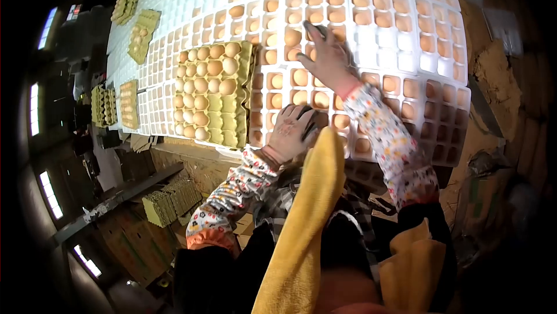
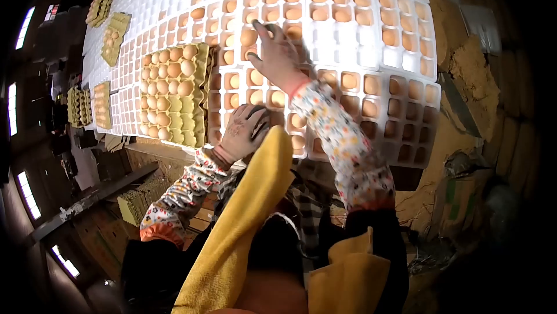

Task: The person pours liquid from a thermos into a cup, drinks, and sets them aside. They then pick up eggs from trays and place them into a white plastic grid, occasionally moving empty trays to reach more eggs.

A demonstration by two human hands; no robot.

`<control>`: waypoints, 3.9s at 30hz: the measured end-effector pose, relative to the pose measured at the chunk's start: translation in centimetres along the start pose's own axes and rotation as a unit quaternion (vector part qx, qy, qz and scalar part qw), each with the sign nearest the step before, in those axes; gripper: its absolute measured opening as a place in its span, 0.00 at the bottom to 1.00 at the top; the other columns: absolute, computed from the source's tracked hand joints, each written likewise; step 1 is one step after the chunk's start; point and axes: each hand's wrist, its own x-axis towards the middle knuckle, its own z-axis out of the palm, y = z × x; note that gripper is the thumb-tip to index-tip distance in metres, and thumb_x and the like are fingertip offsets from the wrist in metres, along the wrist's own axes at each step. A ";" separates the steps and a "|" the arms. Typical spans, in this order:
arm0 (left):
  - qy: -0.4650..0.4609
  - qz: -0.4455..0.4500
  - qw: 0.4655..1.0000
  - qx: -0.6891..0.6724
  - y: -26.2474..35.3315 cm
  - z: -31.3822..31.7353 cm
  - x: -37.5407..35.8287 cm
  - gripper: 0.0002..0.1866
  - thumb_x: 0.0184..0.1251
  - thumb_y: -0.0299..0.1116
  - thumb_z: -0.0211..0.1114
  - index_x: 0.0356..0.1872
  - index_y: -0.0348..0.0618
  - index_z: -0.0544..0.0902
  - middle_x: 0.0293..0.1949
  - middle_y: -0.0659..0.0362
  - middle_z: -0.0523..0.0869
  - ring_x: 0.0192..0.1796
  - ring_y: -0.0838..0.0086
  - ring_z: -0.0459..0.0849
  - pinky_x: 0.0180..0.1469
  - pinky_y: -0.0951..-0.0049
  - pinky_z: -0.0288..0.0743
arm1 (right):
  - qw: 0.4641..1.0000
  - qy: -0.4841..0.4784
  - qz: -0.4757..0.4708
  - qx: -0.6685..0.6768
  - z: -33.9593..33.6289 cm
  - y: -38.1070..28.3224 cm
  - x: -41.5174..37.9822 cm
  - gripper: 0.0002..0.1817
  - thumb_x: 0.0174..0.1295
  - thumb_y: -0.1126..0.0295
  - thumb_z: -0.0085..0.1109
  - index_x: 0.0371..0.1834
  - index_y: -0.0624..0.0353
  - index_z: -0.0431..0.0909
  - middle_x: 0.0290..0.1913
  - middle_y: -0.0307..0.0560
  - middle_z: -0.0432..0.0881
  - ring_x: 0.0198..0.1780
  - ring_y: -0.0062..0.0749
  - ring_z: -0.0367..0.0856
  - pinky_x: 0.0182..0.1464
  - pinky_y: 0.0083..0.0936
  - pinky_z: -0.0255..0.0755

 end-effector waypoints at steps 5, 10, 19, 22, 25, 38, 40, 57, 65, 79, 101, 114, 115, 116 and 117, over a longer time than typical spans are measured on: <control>-0.012 0.047 0.999 -0.016 -2.6 -5.9 -6.4 0.26 0.57 0.39 0.65 0.57 0.40 0.77 0.55 0.49 0.78 0.58 0.51 0.74 0.65 0.53 0.65 | 0.980 -0.152 0.025 -0.124 6.3 0.1 8.2 0.25 0.52 0.57 0.65 0.53 0.52 0.79 0.58 0.53 0.75 0.57 0.47 0.77 0.58 0.39 0.72; 0.071 0.055 0.993 -0.080 -9.5 -10.4 -12.1 0.26 0.55 0.32 0.70 0.55 0.37 0.77 0.56 0.44 0.76 0.59 0.44 0.73 0.62 0.50 0.69 | 0.967 0.220 0.117 -0.040 1.4 3.4 0.8 0.26 0.60 0.51 0.59 0.54 0.61 0.80 0.57 0.55 0.80 0.58 0.50 0.78 0.58 0.38 0.73; -0.034 0.070 0.975 0.209 -21.0 -15.2 -2.8 0.21 0.60 0.32 0.60 0.56 0.46 0.75 0.55 0.53 0.75 0.52 0.59 0.77 0.52 0.61 0.72 | 0.989 0.072 0.027 0.124 8.4 -11.5 -1.7 0.29 0.57 0.61 0.70 0.61 0.59 0.76 0.44 0.53 0.82 0.35 0.32 0.80 0.40 0.28 0.77; 0.027 0.053 0.997 -0.044 -23.2 -17.1 -3.1 0.17 0.60 0.37 0.66 0.49 0.49 0.76 0.48 0.52 0.78 0.50 0.59 0.81 0.48 0.58 0.77 | 0.978 -0.038 -0.123 -0.165 14.7 -16.7 -2.2 0.37 0.47 0.69 0.73 0.64 0.54 0.68 0.59 0.54 0.71 0.55 0.54 0.74 0.56 0.43 0.73; 0.098 -0.166 0.785 -0.588 -24.3 -19.3 -1.8 0.14 0.65 0.41 0.67 0.40 0.40 0.82 0.27 0.63 0.81 0.29 0.74 0.81 0.33 0.72 0.77 | 0.998 -0.023 -0.054 0.030 14.6 -15.2 -1.4 0.29 0.52 0.67 0.73 0.57 0.57 0.73 0.50 0.48 0.77 0.46 0.41 0.80 0.47 0.32 0.77; -0.008 -0.107 0.809 -0.578 -26.4 -22.4 2.5 0.24 0.59 0.24 0.66 0.59 0.44 0.74 0.50 0.61 0.80 0.46 0.78 0.80 0.48 0.78 0.77 | 0.990 -0.096 0.039 0.094 10.8 -12.9 9.9 0.33 0.54 0.58 0.62 0.64 0.58 0.72 0.49 0.56 0.83 0.54 0.48 0.80 0.60 0.36 0.72; -0.039 -0.059 0.865 -0.497 -27.1 -23.1 3.7 0.28 0.59 0.25 0.66 0.63 0.48 0.72 0.54 0.57 0.78 0.49 0.72 0.82 0.52 0.74 0.78 | 0.993 -0.111 -0.011 0.024 11.3 -12.7 9.6 0.32 0.55 0.59 0.61 0.64 0.58 0.72 0.49 0.56 0.83 0.54 0.48 0.80 0.59 0.36 0.72; 0.046 -0.097 0.683 -0.723 -23.0 -19.3 -1.5 0.27 0.72 0.57 0.52 0.54 0.42 0.77 0.45 0.54 0.85 0.39 0.62 0.86 0.37 0.61 0.82 | 0.984 -0.177 -0.030 0.013 9.2 -16.0 6.2 0.22 0.57 0.63 0.67 0.55 0.57 0.80 0.55 0.51 0.77 0.55 0.41 0.78 0.55 0.32 0.76; -0.008 -0.059 0.564 -0.824 -14.2 -18.2 5.3 0.35 0.70 0.63 0.48 0.61 0.40 0.75 0.53 0.49 0.83 0.47 0.57 0.85 0.40 0.58 0.83 | 0.982 0.024 -0.132 -0.130 16.4 -10.1 5.5 0.22 0.66 0.59 0.54 0.61 0.55 0.73 0.66 0.52 0.72 0.67 0.42 0.66 0.66 0.31 0.61; -0.035 -0.037 0.999 -0.004 4.3 3.1 26.4 0.29 0.59 0.55 0.67 0.55 0.46 0.79 0.47 0.43 0.82 0.47 0.51 0.84 0.51 0.57 0.78 | 0.944 0.265 0.078 -0.182 -11.2 12.4 -8.4 0.28 0.45 0.54 0.78 0.46 0.58 0.81 0.48 0.55 0.78 0.45 0.51 0.80 0.45 0.39 0.75; 0.113 0.079 0.974 -0.180 2.4 4.0 16.1 0.25 0.60 0.30 0.63 0.60 0.39 0.73 0.56 0.41 0.75 0.56 0.44 0.75 0.60 0.53 0.71 | 0.892 0.238 -0.077 -0.376 -12.0 25.6 -4.6 0.16 0.65 0.74 0.50 0.56 0.61 0.75 0.50 0.57 0.79 0.53 0.54 0.76 0.57 0.45 0.70; 0.103 -0.231 0.967 -0.010 -33.5 -21.6 1.7 0.20 0.60 0.42 0.69 0.53 0.51 0.82 0.56 0.48 0.80 0.54 0.57 0.82 0.55 0.61 0.76 | 0.984 -0.067 -0.035 0.164 6.9 -13.1 4.1 0.29 0.60 0.64 0.63 0.65 0.61 0.71 0.51 0.54 0.81 0.48 0.35 0.82 0.52 0.27 0.75; 0.055 -0.213 0.975 -0.033 -34.8 -22.7 2.3 0.19 0.59 0.42 0.69 0.51 0.49 0.82 0.52 0.50 0.82 0.51 0.59 0.83 0.54 0.62 0.76 | 0.985 -0.091 -0.039 0.140 9.6 -15.7 6.0 0.29 0.59 0.63 0.63 0.65 0.60 0.71 0.51 0.55 0.81 0.48 0.39 0.82 0.53 0.29 0.75; 0.005 -0.194 0.979 -0.055 -35.6 -23.7 2.7 0.18 0.59 0.42 0.70 0.49 0.48 0.82 0.48 0.51 0.84 0.49 0.61 0.83 0.52 0.62 0.76 | 0.985 -0.116 -0.042 0.118 12.2 -17.5 8.1 0.30 0.59 0.63 0.63 0.65 0.59 0.71 0.52 0.56 0.81 0.49 0.43 0.82 0.55 0.31 0.74; 0.013 -0.155 0.987 -0.028 -36.1 -23.9 2.6 0.17 0.59 0.42 0.70 0.44 0.45 0.81 0.41 0.53 0.85 0.45 0.61 0.84 0.51 0.63 0.76 | 0.990 -0.094 -0.083 0.067 14.4 -18.2 9.9 0.31 0.58 0.61 0.63 0.65 0.58 0.71 0.51 0.57 0.82 0.49 0.46 0.82 0.56 0.34 0.73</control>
